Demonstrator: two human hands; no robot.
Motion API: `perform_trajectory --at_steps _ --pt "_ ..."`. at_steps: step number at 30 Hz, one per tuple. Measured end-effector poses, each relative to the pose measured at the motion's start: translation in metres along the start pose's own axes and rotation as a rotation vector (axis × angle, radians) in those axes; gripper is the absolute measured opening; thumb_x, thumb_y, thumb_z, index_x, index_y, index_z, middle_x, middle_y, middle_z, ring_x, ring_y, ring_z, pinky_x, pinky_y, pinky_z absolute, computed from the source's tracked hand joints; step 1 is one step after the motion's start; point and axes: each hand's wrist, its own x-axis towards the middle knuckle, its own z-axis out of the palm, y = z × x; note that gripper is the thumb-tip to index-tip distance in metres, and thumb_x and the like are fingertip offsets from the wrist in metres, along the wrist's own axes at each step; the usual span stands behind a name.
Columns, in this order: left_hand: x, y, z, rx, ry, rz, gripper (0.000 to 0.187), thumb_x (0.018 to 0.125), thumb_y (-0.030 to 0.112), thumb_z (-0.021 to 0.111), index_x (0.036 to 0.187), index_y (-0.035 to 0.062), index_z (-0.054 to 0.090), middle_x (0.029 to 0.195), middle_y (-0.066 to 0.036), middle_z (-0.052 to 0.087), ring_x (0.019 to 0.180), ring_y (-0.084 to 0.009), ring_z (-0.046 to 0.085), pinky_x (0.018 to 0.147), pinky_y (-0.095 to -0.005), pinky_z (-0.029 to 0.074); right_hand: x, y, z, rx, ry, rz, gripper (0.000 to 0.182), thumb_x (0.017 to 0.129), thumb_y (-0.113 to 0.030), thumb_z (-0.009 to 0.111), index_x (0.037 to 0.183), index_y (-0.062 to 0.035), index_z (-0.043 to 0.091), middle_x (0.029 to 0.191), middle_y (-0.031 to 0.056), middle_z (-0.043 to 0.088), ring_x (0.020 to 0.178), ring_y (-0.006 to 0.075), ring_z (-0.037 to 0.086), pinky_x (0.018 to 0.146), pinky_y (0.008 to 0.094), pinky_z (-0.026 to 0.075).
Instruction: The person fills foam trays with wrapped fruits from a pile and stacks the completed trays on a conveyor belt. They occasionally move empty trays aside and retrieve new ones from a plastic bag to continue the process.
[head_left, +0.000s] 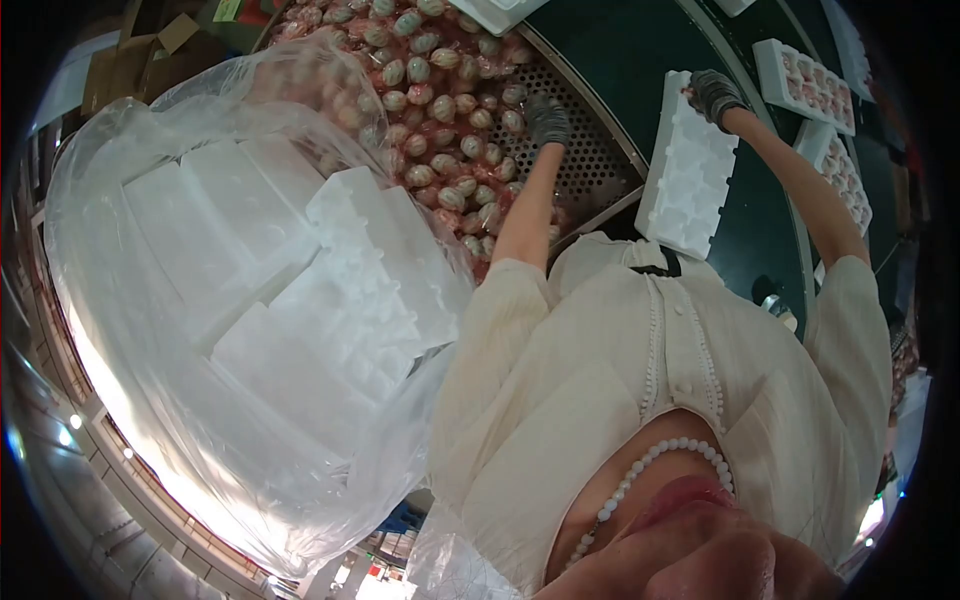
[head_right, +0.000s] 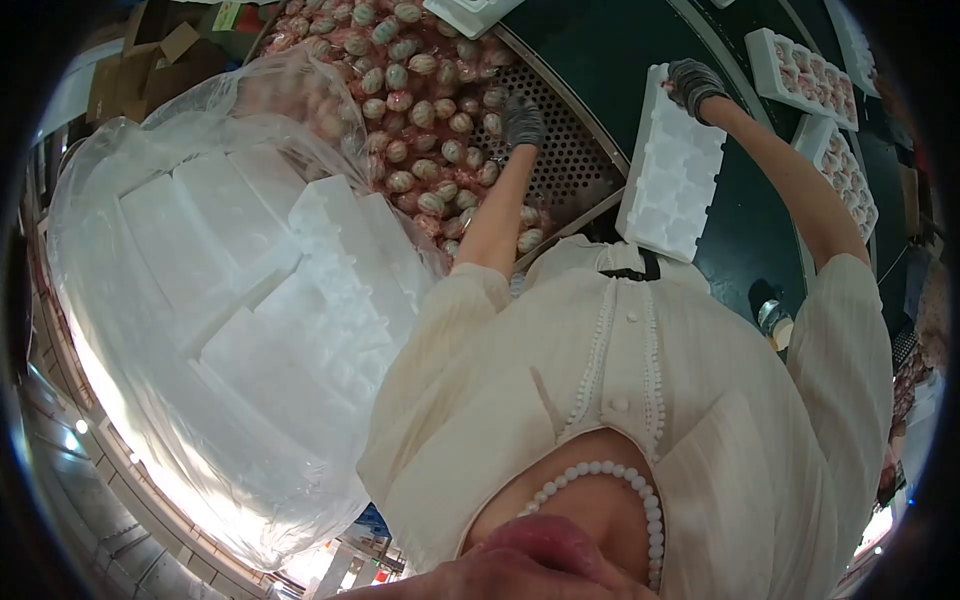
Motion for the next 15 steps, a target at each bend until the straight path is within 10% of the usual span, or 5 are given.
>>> perform_trajectory --at_steps 3,9,15 --pt "0.021 -0.099 0.067 0.646 -0.215 -0.013 0.046 0.075 0.02 0.044 0.118 0.0018 0.04 0.116 -0.016 0.045 0.107 -0.0277 0.044 0.095 -0.0342 0.029 -0.008 -0.008 -0.004 0.062 0.019 0.021 0.019 0.07 -0.024 0.059 0.073 -0.0051 0.06 0.065 0.016 0.056 0.058 0.0295 0.055 0.054 0.0371 0.044" --pt "0.051 -0.032 -0.043 0.515 -0.584 -0.023 0.091 0.059 0.031 0.064 0.131 0.0083 0.014 0.134 -0.016 0.019 0.122 -0.0285 0.025 0.098 -0.0385 0.028 -0.014 0.002 0.02 -0.002 0.245 -0.004 0.023 0.075 -0.028 0.054 0.084 -0.0073 0.06 0.075 0.0142 0.06 0.067 0.0282 0.058 0.063 0.0365 0.046" --pt "0.065 -0.002 -0.032 0.557 -0.525 -0.266 0.093 0.06 0.033 0.065 0.133 0.0099 0.012 0.118 -0.015 0.042 0.11 -0.0306 0.04 0.092 -0.0395 0.033 -0.021 0.002 0.014 0.135 0.136 0.055 0.025 0.078 -0.029 0.051 0.093 -0.0116 0.059 0.081 0.0121 0.06 0.074 0.0282 0.058 0.068 0.037 0.045"
